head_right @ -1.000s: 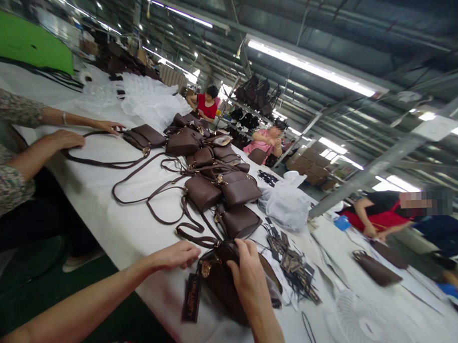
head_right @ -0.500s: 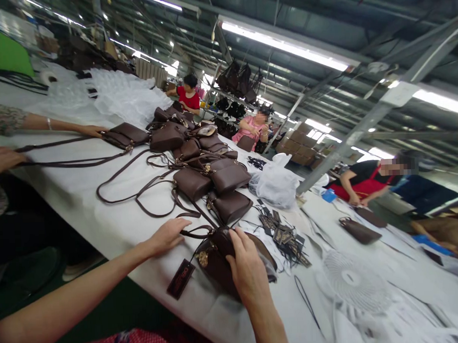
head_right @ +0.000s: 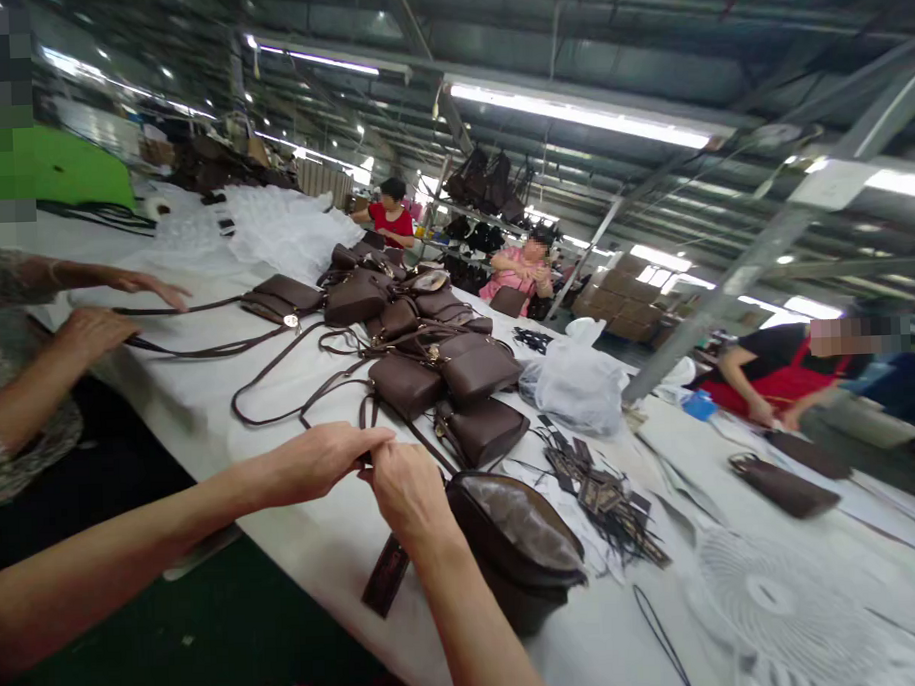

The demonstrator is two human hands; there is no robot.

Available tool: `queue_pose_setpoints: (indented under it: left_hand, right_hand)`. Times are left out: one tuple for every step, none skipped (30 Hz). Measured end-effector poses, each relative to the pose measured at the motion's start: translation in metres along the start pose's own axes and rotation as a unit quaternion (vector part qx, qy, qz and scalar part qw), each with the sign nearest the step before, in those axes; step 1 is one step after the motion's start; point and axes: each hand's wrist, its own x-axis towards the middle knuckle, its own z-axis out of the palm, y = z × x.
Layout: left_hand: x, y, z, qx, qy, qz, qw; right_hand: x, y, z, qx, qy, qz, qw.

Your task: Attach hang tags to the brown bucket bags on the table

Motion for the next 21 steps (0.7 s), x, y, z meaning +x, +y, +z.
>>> queue_pose_setpoints:
  left_hand:
    - [0.003,0.0,-0.01,0.054,-0.02,0.009,0.998]
    - [0.007,-0.001,-0.019,0.102,-0.039,0.013,0.994]
    - [0.011,-0.003,-0.027,0.135,-0.058,0.017,0.989]
    - [0.017,-0.005,-0.034,0.151,-0.075,0.023,0.985]
    - [0.023,-0.007,-0.041,0.153,-0.092,0.03,0.983]
    - [0.03,-0.009,-0.047,0.143,-0.107,0.038,0.983]
    - [0.037,-0.01,-0.053,0.125,-0.121,0.046,0.984]
    - [0.044,-0.01,-0.058,0.101,-0.134,0.052,0.984]
    - [0.05,-0.01,-0.062,0.078,-0.146,0.055,0.985]
    - [0.056,-0.009,-0.065,0.059,-0.157,0.058,0.984]
    - [0.061,-0.008,-0.068,0.049,-0.167,0.061,0.983]
    - [0.065,-0.007,-0.07,0.047,-0.174,0.064,0.981]
    - [0.068,-0.007,-0.072,0.05,-0.179,0.064,0.981]
    - [0.07,-0.007,-0.075,0.056,-0.18,0.063,0.98]
    - [0.071,-0.009,-0.077,0.062,-0.179,0.062,0.98]
    - [0.07,-0.011,-0.08,0.064,-0.179,0.061,0.98]
    - [0.068,-0.014,-0.083,0.063,-0.18,0.058,0.98]
    - [0.066,-0.018,-0.085,0.06,-0.182,0.054,0.98]
    - [0.063,-0.022,-0.087,0.057,-0.185,0.05,0.98]
    - [0.06,-0.027,-0.088,0.054,-0.187,0.048,0.98]
    - [0.057,-0.032,-0.088,0.053,-0.185,0.048,0.98]
  right_hand:
    - [0.008,0.0,-0.002,0.003,-0.026,0.001,1.0]
    - [0.014,0.002,-0.005,0.009,-0.039,-0.001,0.999]
    - [0.019,0.006,-0.008,0.022,-0.04,-0.006,0.999]
    - [0.022,0.01,-0.011,0.044,-0.035,-0.013,0.998]
    - [0.024,0.015,-0.015,0.075,-0.028,-0.022,0.997]
    - [0.025,0.021,-0.019,0.114,-0.018,-0.03,0.993]
    - [0.025,0.027,-0.022,0.156,-0.007,-0.039,0.987]
    - [0.024,0.033,-0.024,0.197,0.005,-0.048,0.979]
    - [0.023,0.038,-0.025,0.232,0.018,-0.054,0.971]
    - [0.021,0.043,-0.025,0.258,0.033,-0.054,0.964]
    - [0.018,0.047,-0.024,0.276,0.045,-0.047,0.959]
    - [0.015,0.05,-0.022,0.288,0.048,-0.034,0.956]
    - [0.012,0.053,-0.019,0.296,0.044,-0.018,0.954]
    - [0.008,0.055,-0.015,0.301,0.035,-0.001,0.953]
    - [0.003,0.056,-0.011,0.301,0.023,0.013,0.953]
    - [-0.001,0.058,-0.007,0.297,0.01,0.022,0.955]
    - [-0.006,0.059,-0.004,0.287,-0.001,0.028,0.957]
    - [-0.01,0.06,-0.001,0.272,-0.008,0.031,0.962]
    - [-0.015,0.061,0.001,0.252,-0.014,0.032,0.967]
    - [-0.018,0.062,0.002,0.227,-0.019,0.034,0.973]
    - [-0.022,0.063,0.003,0.2,-0.023,0.036,0.979]
